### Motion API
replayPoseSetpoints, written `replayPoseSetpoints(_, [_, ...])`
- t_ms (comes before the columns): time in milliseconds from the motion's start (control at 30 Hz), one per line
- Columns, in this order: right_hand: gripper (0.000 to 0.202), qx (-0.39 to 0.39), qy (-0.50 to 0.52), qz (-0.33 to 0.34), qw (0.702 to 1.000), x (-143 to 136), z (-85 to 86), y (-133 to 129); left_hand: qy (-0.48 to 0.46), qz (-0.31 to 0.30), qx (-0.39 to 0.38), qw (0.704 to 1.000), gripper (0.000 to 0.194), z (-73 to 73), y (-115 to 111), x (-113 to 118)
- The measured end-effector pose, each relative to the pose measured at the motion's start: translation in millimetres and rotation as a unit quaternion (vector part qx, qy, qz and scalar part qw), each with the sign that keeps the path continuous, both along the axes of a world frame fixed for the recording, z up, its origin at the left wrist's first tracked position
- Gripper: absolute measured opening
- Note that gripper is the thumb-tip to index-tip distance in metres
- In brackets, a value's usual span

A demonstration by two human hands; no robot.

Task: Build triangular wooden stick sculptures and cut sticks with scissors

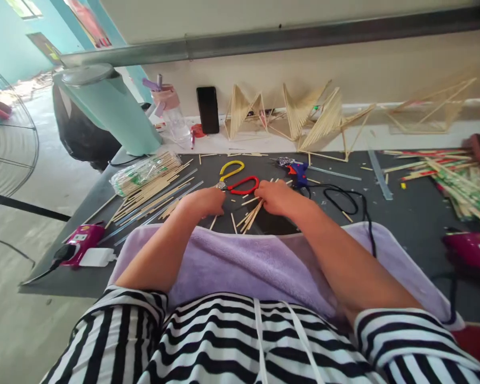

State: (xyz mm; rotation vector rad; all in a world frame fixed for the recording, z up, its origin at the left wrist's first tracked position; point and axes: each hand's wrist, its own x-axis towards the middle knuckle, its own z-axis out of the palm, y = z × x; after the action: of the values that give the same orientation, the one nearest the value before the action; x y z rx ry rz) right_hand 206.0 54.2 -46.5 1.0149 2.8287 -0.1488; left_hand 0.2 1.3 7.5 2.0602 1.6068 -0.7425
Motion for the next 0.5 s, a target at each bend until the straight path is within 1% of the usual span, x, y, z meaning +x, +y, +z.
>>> replayPoseSetpoints(67, [0.021,-0.006,-0.004,0.004,1.000,-1,-0.8,0,-0.020,0.007,-0.023,1.000,0.028,-5.9,0,-4])
replayPoseSetpoints(133, [0.021,-0.012,-0.009,0.005,1.000,-1,-0.5,1,-0.035,-0.001,-0.021,0.999,0.025,-7.7,-1,-4])
replayPoseSetpoints(300, [0.019,-0.018,-0.019,0.009,1.000,3,3.7,6,-0.090,-0.049,0.042,0.994,0.018,-5.4,-5,5])
replayPoseSetpoints(400, [0.016,-0.018,-0.009,0.010,1.000,5,8.1,10,-0.101,-0.054,0.066,0.991,0.016,-11.5,-6,7])
replayPoseSetpoints(500, [0.013,-0.018,0.016,0.014,1.000,8,17.8,10,-0.111,-0.060,0.068,0.990,0.016,-20.2,-5,6])
